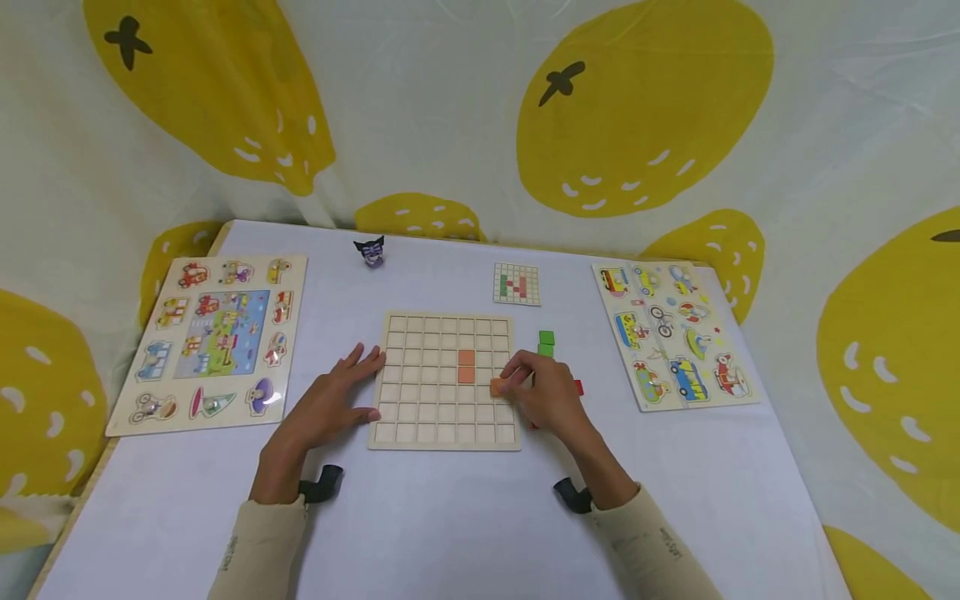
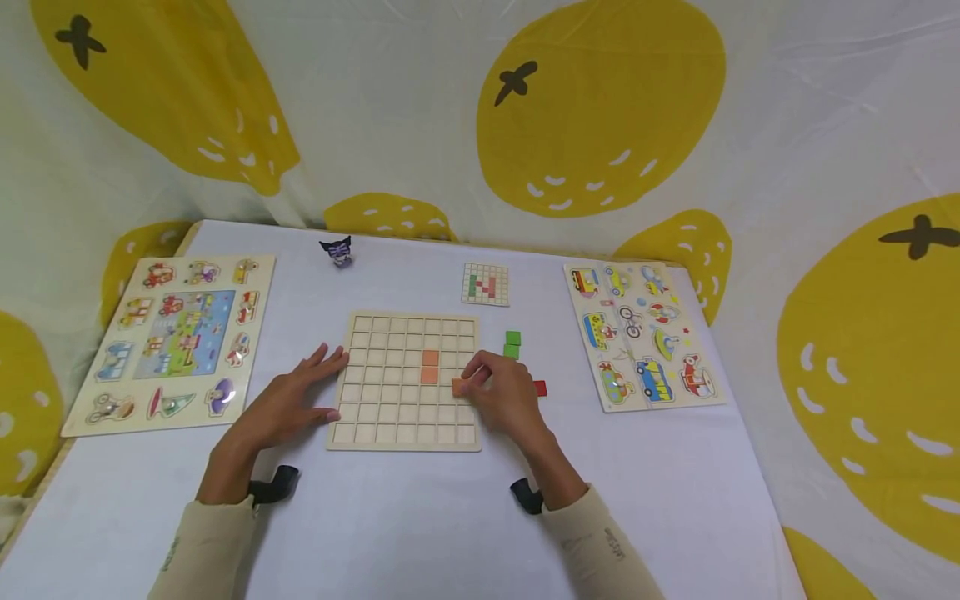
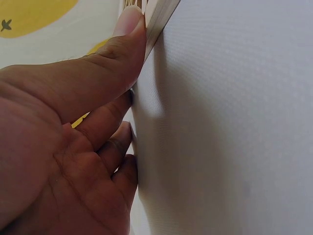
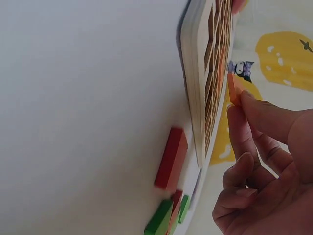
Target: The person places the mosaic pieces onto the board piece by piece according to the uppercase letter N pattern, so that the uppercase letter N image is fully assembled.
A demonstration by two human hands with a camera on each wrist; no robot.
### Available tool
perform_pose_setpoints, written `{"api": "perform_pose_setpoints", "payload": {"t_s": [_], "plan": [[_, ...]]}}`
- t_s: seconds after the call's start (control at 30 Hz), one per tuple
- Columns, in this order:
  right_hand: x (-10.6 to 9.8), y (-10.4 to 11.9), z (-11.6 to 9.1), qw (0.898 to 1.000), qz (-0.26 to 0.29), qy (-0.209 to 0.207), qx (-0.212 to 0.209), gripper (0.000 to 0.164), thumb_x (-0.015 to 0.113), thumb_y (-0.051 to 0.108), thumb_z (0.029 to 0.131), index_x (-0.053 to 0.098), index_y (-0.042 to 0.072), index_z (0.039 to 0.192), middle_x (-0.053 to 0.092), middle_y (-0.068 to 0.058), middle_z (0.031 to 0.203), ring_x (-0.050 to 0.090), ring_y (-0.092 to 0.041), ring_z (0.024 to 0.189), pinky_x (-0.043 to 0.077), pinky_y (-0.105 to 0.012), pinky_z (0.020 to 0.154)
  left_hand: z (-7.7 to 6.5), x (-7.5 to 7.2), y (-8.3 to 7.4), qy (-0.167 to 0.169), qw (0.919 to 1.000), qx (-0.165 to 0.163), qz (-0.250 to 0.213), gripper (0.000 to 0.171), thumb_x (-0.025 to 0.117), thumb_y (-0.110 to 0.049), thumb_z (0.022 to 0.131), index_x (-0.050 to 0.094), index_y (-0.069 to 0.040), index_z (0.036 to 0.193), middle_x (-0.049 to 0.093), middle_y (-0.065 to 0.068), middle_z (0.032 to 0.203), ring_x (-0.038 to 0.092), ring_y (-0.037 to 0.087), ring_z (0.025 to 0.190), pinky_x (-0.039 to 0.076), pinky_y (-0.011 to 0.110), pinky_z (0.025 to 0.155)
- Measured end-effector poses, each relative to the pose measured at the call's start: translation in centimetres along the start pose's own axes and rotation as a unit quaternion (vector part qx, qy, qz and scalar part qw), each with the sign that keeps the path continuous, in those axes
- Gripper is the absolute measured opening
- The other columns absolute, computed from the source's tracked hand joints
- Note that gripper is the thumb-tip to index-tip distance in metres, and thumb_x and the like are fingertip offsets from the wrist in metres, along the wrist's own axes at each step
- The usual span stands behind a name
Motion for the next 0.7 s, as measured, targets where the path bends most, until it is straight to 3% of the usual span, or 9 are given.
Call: {"api": "perform_pose_setpoints", "payload": {"t_s": [0.2, 0.43, 0.7], "plan": [[1.7, 1.0, 0.0, 1.000, 0.003, 0.013, -0.016, 0.016, 0.089, 0.019, 0.087, 0.074, 0.022, 0.092, 0.070, 0.007, 0.076, 0.065, -0.015, 0.083, 0.050, -0.032, 0.073, -0.1, -0.2, 0.0, -0.006, 1.0000, 0.006, 0.001, 0.095, 0.091, -0.016, 0.082, 0.042, -0.012, 0.164, 0.033, 0.014, 0.173, 0.026, 0.050, 0.160, 0.028, 0.076, 0.122], [2.6, 2.2, 0.2, 0.999, 0.012, 0.029, -0.035, 0.015, 0.088, 0.016, 0.088, 0.074, 0.019, 0.090, 0.071, 0.006, 0.075, 0.065, -0.013, 0.079, 0.050, -0.031, 0.071, 0.0, -0.1, 0.1, -0.005, 1.0000, 0.008, 0.000, 0.095, 0.090, -0.016, 0.082, 0.042, -0.013, 0.164, 0.033, 0.013, 0.173, 0.026, 0.050, 0.160, 0.028, 0.075, 0.122], [3.3, 3.2, 0.4, 0.999, -0.014, 0.033, -0.039, 0.015, 0.087, 0.012, 0.088, 0.073, 0.019, 0.090, 0.069, 0.006, 0.076, 0.063, -0.013, 0.077, 0.049, -0.030, 0.067, 0.0, -0.1, 0.1, -0.006, 0.9999, 0.008, -0.001, 0.094, 0.090, -0.015, 0.082, 0.042, -0.012, 0.163, 0.034, 0.013, 0.173, 0.026, 0.049, 0.161, 0.028, 0.075, 0.122]]}}
Point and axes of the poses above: each hand's wrist, its own z-axis towards the middle knuckle, its own x-axis out of the palm, y = z × x, the point moved 5 cm from there along z, towards the middle knuckle
